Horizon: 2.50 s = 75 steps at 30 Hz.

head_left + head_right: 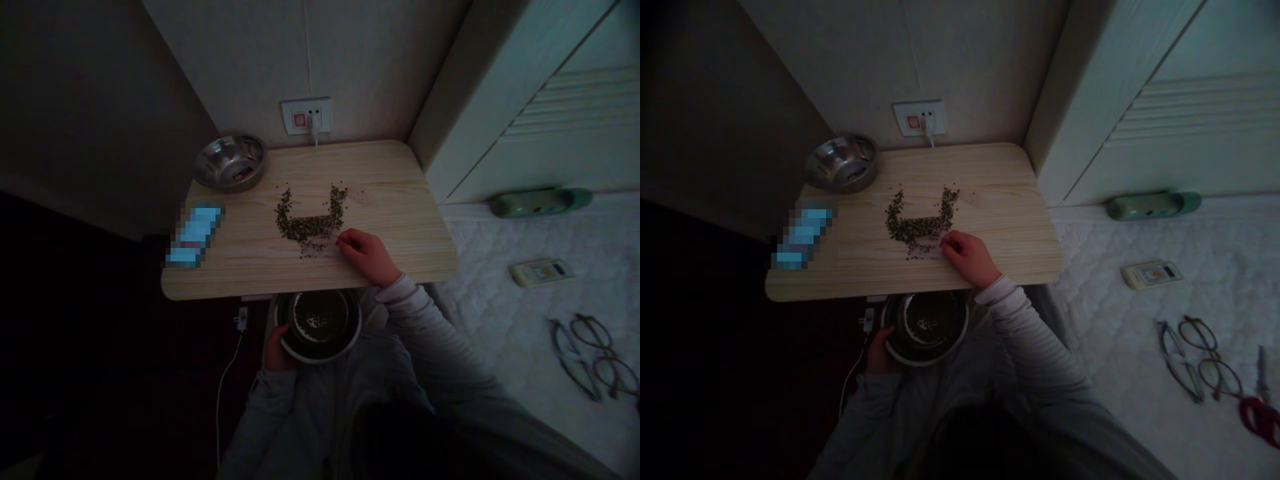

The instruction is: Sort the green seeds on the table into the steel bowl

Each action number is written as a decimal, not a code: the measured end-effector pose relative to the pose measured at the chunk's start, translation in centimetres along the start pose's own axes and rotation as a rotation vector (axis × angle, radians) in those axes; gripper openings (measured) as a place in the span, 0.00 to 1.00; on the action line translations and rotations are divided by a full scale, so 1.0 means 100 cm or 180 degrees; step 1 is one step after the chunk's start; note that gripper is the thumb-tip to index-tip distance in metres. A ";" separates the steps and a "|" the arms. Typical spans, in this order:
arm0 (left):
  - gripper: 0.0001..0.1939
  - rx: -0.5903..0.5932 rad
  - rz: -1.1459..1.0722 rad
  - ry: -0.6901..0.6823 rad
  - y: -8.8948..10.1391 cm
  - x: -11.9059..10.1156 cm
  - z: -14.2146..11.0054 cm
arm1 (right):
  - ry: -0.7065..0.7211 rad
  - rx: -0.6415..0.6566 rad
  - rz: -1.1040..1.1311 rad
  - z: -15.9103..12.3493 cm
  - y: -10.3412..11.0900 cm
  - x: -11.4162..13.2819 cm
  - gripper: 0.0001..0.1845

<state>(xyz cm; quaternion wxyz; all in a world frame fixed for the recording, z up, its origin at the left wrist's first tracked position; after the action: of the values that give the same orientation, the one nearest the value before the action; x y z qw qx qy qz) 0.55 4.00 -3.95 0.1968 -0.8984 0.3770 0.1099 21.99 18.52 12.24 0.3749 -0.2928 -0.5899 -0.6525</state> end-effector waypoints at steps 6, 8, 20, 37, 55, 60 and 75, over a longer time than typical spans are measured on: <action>0.09 0.0004 0.0000 -0.0059 0.007 0.000 0.005 | 0.0029 0.0159 0.0079 0.000 -0.005 -0.002 0.09; 0.08 0.0044 -0.0029 -0.0014 0.007 0.002 0.007 | 0.0011 0.0067 0.0139 0.000 -0.002 -0.004 0.09; 0.09 -0.0125 -0.0027 -0.0089 0.014 0.002 0.012 | 0.0038 0.0188 0.0007 -0.001 -0.005 -0.001 0.08; 0.08 -0.0002 0.0052 -0.0312 0.008 -0.008 0.004 | 0.0200 0.0251 -0.0032 -0.002 -0.004 0.005 0.08; 0.09 0.0008 0.0020 -0.0095 0.008 0.000 0.005 | 0.0270 0.0364 0.0015 -0.002 -0.007 0.008 0.08; 0.10 0.0140 -0.0023 -0.0090 0.004 0.001 0.005 | 0.0326 0.0399 -0.0034 -0.003 -0.008 0.010 0.09; 0.11 0.0158 -0.0038 0.0024 0.003 0.004 0.007 | 0.0518 0.0645 -0.0057 -0.003 -0.014 0.015 0.08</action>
<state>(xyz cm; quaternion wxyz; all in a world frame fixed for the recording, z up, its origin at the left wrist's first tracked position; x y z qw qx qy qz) 0.61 3.90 -4.80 0.2183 -0.8959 0.3749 0.0960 19.96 18.05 12.68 0.4433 -0.1943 -0.6230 -0.6144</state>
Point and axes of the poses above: each hand's wrist, its own z-axis towards the middle knuckle, its own y-axis out of the back of the hand, x = y × z, the point moved 10 cm from there along z, towards the middle knuckle, and after that the axes turned 3 degrees about x, right-handed, at the moved point
